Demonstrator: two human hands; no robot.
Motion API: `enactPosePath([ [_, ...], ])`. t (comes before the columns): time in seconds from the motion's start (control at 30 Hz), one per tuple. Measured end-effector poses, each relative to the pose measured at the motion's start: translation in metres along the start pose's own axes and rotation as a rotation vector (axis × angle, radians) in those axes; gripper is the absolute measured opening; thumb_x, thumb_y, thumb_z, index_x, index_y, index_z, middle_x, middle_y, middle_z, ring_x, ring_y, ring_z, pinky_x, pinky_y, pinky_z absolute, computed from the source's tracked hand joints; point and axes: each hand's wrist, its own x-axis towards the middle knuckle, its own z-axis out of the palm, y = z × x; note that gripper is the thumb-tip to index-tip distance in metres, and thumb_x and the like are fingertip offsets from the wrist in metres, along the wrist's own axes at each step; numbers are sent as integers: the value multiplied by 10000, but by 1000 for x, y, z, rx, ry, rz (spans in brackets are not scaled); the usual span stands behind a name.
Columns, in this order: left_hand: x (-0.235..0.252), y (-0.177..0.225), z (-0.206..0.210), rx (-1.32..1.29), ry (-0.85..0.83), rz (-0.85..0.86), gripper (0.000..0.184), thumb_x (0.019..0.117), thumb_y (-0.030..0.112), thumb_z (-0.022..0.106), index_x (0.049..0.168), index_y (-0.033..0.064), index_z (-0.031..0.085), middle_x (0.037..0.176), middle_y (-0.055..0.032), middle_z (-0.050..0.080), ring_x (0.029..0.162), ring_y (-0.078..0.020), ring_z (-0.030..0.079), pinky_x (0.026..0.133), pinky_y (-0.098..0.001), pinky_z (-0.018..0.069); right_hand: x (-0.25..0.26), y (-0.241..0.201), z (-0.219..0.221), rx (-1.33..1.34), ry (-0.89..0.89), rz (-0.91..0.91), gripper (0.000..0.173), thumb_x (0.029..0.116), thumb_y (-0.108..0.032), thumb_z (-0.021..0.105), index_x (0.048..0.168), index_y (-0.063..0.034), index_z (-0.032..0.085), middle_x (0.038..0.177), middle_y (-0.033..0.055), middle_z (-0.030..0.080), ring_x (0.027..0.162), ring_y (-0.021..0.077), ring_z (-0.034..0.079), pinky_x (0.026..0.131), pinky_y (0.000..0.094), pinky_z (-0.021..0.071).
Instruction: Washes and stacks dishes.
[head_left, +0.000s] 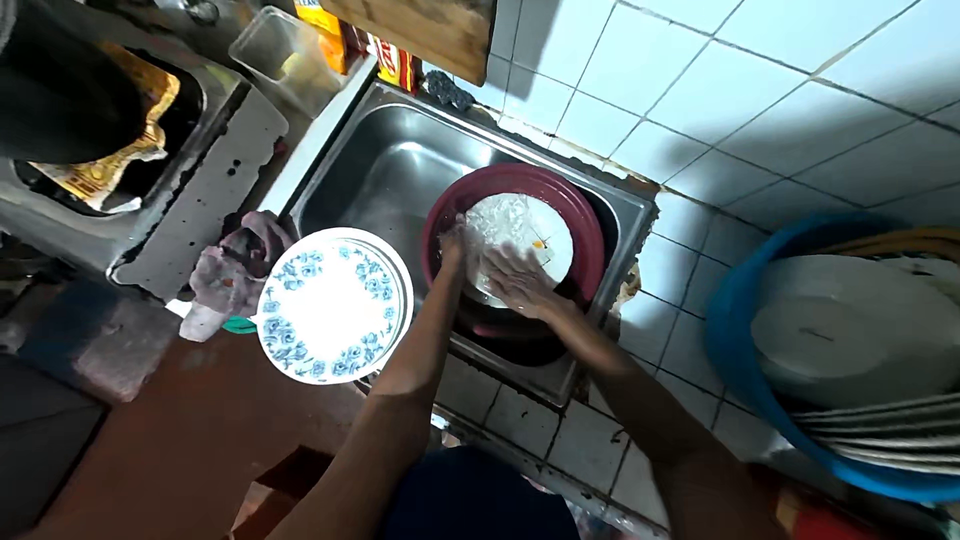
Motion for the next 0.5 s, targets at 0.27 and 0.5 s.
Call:
enactPosePath([
  [0.27, 4, 11, 10, -7, 87, -110, 557, 1115, 409, 405, 1229, -96, 609, 1176, -256, 638, 1064, -288, 618, 964, -466, 500, 46, 57, -1, -90, 267, 301, 799, 1057, -569, 287, 1630, -18, 207, 1716, 155, 141, 1597, 332, 50, 1240, 655, -23],
  [0.5, 7, -3, 13, -28, 90, -67, 529, 1119, 377, 406, 1320, -84, 571, 1278, -273, 618, 1169, -309, 611, 1036, -476, 480, -2, 12, 5, -36, 5, 20, 566, 1109, -412, 271, 1627, -191, 322, 1717, 123, 168, 1581, 409, 86, 1202, 732, 48],
])
